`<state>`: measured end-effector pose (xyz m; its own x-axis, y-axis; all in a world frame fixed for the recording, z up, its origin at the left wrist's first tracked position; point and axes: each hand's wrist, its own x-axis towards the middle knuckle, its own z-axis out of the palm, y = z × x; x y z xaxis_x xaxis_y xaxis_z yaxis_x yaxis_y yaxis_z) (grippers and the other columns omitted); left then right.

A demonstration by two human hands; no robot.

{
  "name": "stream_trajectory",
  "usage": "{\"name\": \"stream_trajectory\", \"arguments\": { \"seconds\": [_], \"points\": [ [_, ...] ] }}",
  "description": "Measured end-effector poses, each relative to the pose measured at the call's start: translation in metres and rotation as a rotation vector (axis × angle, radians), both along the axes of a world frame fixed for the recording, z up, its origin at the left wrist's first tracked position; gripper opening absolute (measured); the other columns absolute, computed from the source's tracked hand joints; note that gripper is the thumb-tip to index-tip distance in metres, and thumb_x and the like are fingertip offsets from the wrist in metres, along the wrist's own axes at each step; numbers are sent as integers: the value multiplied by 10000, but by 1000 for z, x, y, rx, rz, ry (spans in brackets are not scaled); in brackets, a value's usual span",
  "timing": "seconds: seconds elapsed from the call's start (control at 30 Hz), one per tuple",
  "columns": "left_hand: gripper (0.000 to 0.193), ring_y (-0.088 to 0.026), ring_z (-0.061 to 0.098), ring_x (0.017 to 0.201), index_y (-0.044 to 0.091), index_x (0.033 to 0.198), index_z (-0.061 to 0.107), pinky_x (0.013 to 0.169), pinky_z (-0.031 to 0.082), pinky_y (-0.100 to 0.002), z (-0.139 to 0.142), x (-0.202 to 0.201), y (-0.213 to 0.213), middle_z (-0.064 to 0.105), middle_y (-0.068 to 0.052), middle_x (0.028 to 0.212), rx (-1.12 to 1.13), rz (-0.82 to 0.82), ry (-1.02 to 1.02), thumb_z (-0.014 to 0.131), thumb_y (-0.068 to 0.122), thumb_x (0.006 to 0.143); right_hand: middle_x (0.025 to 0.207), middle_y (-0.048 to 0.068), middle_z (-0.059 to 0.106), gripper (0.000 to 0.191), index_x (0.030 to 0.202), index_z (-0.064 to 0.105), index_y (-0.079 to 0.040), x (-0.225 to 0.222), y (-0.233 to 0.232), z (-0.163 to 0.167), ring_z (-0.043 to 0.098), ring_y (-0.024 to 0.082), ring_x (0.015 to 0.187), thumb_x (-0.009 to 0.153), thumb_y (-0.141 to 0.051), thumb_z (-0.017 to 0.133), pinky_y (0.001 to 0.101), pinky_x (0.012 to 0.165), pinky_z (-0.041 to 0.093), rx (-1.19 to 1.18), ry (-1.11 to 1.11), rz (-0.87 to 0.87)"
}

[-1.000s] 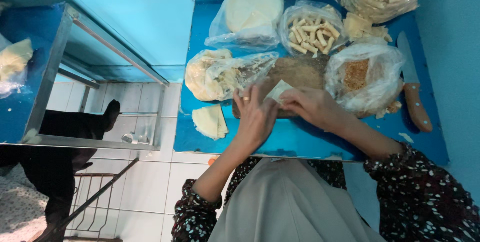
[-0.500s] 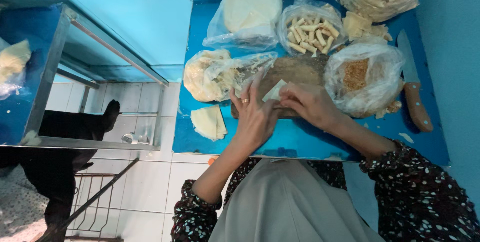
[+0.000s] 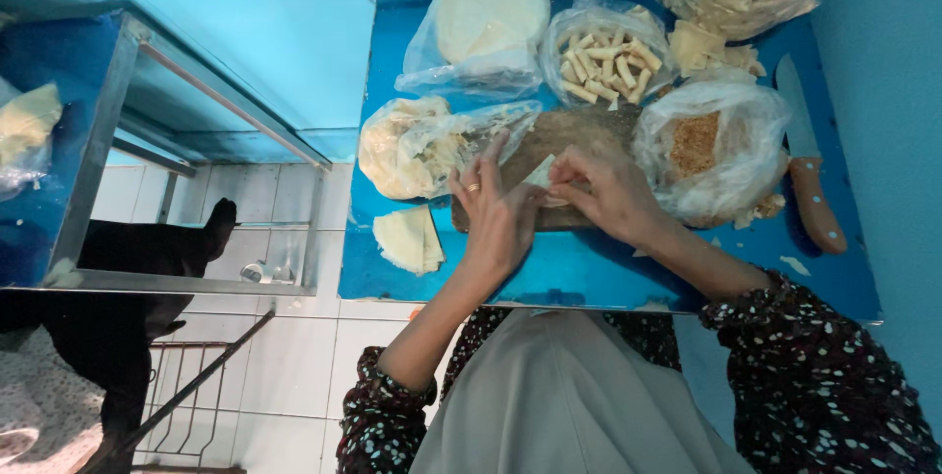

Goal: The person cuts thin dough sheets on a wooden cutting board with a knife, places filling from a plastic bag onto a dough square, folds the dough over the filling to form filled pastries, and puts the finished pieces into a plastic bag.

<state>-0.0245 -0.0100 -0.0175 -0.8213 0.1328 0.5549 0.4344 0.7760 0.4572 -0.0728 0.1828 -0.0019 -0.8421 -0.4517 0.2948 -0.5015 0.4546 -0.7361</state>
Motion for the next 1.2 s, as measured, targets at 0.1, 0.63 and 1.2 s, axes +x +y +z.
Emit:
{"name": "stream_trajectory", "arguments": {
  "seconds": [0.1, 0.63, 1.2],
  "points": [
    [28, -449, 354, 1418, 110, 878, 761, 1160, 135, -744, -2, -3, 0, 406, -178, 1549, -37, 5, -60, 738, 119, 864, 1042, 103, 725, 222, 1053, 661, -65, 5, -1, -1, 639, 337, 939, 871, -149, 756, 453, 807, 504, -2, 394, 4],
    [122, -424, 347, 1441, 114, 993, 752, 1187, 161, -725, -2, -9, 8, 342, -165, 1613, -103, 38, 33, 667, 145, 912, 1035, 120, 694, 201, 1062, 684, -76, 7, -2, -4, 634, 371, 1013, 880, -143, 739, 472, 891, 469, -47, 382, -5],
    [754, -396, 335, 1443, 108, 1467, 455, 1162, 153, -774, -4, 13, 13, 161, -179, 1679, -152, 226, 21, 823, 264, 828, 1112, 111, 571, 375, 1203, 606, -121, -14, -31, 3, 519, 312, 1077, 862, -246, 698, 503, 910, 373, 527, 622, -283]
  ]
}}
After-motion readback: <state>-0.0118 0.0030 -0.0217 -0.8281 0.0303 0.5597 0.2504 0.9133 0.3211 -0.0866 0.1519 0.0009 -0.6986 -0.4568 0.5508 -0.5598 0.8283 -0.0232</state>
